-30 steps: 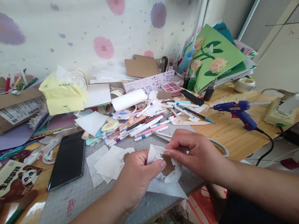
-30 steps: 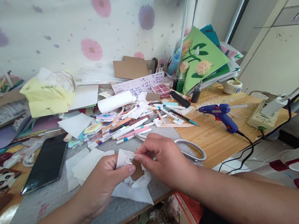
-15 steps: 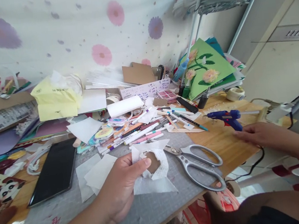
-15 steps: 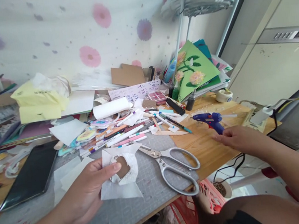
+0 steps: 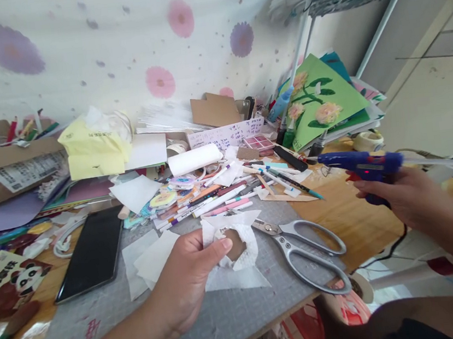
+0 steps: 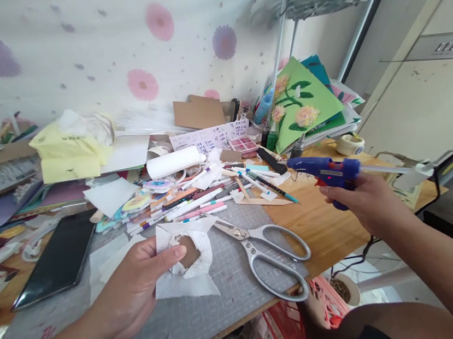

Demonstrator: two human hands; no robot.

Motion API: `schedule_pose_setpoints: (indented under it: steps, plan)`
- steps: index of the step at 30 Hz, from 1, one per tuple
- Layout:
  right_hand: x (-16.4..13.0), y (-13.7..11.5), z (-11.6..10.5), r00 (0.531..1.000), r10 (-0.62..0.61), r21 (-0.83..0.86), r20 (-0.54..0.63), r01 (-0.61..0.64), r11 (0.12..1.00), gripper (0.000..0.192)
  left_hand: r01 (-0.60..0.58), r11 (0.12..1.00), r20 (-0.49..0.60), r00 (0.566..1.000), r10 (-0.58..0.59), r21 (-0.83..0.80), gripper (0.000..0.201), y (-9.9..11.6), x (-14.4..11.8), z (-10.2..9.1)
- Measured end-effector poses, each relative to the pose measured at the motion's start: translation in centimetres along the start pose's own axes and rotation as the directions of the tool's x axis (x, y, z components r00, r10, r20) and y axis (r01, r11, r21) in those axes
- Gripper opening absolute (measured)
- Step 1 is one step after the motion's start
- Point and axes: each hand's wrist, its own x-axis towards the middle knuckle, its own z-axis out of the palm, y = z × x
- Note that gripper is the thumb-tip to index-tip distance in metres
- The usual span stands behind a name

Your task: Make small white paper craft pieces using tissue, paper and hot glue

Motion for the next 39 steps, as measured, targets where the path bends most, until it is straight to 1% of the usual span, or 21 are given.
schedule_pose_setpoints:
  steps: [2,3,4,5,7,8,9,10,11,15,23,26,30,34,37,39]
  plan:
    - [-2.1,-2.0,0.5,0.994,-0.023,0.065,0.106,0.016,0.998,0.028,-0.025,0.999,-0.019,1.0,0.025,0.026,0.01,0.0,0.0,-0.1]
    - [-3.3,-3.1,0.9,0.981,-0.09,0.093,0.17,0.075,0.993,0.03,-0.042,0.998,-0.027,0.999,0.043,0.044,0.01,-0.1,0.0,-0.1]
    - [-4.3,-4.1,1.3,0.949,-0.19,0.099,0.25,0.171,0.98,0.029,-0.055,0.997,-0.036,0.998,0.057,0.061,0.01,-0.1,0.0,-0.1]
    - [-5.3,-4.9,1.7,0.891,-0.296,0.08,0.345,0.287,0.955,0.026,-0.061,0.995,-0.043,0.997,0.064,0.077,0.011,-0.1,0.0,-0.1]
    - [-6.8,-6.2,2.7,0.785,-0.472,0.074,0.402,0.486,0.871,0.017,-0.063,0.994,-0.049,0.997,0.068,0.094,0.011,0.0,0.0,-0.1]
    - [-7.2,-6.5,3.2,0.735,-0.533,0.08,0.42,0.555,0.828,0.011,-0.064,0.993,-0.046,0.997,0.069,0.096,0.011,0.1,-0.1,-0.1]
    - [-7.5,-6.8,3.6,0.698,-0.573,0.09,0.43,0.598,0.796,0.005,-0.067,0.993,-0.04,0.997,0.072,0.097,0.011,0.1,-0.1,-0.1]
    - [-7.7,-6.9,4.0,0.67,-0.587,0.098,0.455,0.617,0.78,0.003,-0.073,0.993,-0.035,0.996,0.077,0.097,0.011,0.2,-0.1,-0.1]
    - [-7.8,-7.0,4.3,0.654,-0.582,0.101,0.483,0.619,0.779,0.005,-0.078,0.992,-0.032,0.996,0.081,0.098,0.011,0.3,-0.1,-0.1]
    - [-7.8,-7.0,4.7,0.646,-0.521,0.053,0.558,0.598,0.799,0.006,-0.06,0.992,-0.058,0.996,0.066,0.109,0.015,0.2,0.0,-0.1]
    - [-7.7,-7.1,4.8,0.623,-0.539,-0.003,0.567,0.656,0.755,0.012,-0.046,0.988,-0.058,0.997,0.055,0.149,0.017,0.2,-0.2,-0.3]
    - [-7.9,-7.1,4.8,0.633,-0.528,-0.032,0.566,0.657,0.753,0.013,-0.057,0.978,-0.052,0.996,0.068,0.2,0.021,0.2,-0.3,-0.3]
    - [-8.1,-7.1,4.9,0.638,-0.544,-0.018,0.544,0.658,0.753,0.011,-0.055,0.963,-0.057,0.996,0.072,0.263,0.018,0.0,-0.3,-0.3]
    - [-8.4,-7.4,4.9,0.656,-0.528,0.017,0.54,0.618,0.786,0.001,-0.042,0.937,-0.063,0.996,0.068,0.346,0.02,0.0,-0.3,-0.3]
    - [-8.6,-7.7,4.9,0.646,-0.512,0.019,0.566,0.611,0.791,0.008,-0.041,0.905,-0.077,0.994,0.08,0.423,0.022,0.2,-0.4,-0.3]
    - [-8.7,-7.8,5.0,0.642,-0.505,0.016,0.577,0.609,0.793,0.006,-0.041,0.887,-0.088,0.992,0.092,0.46,0.021,0.3,-0.4,-0.2]
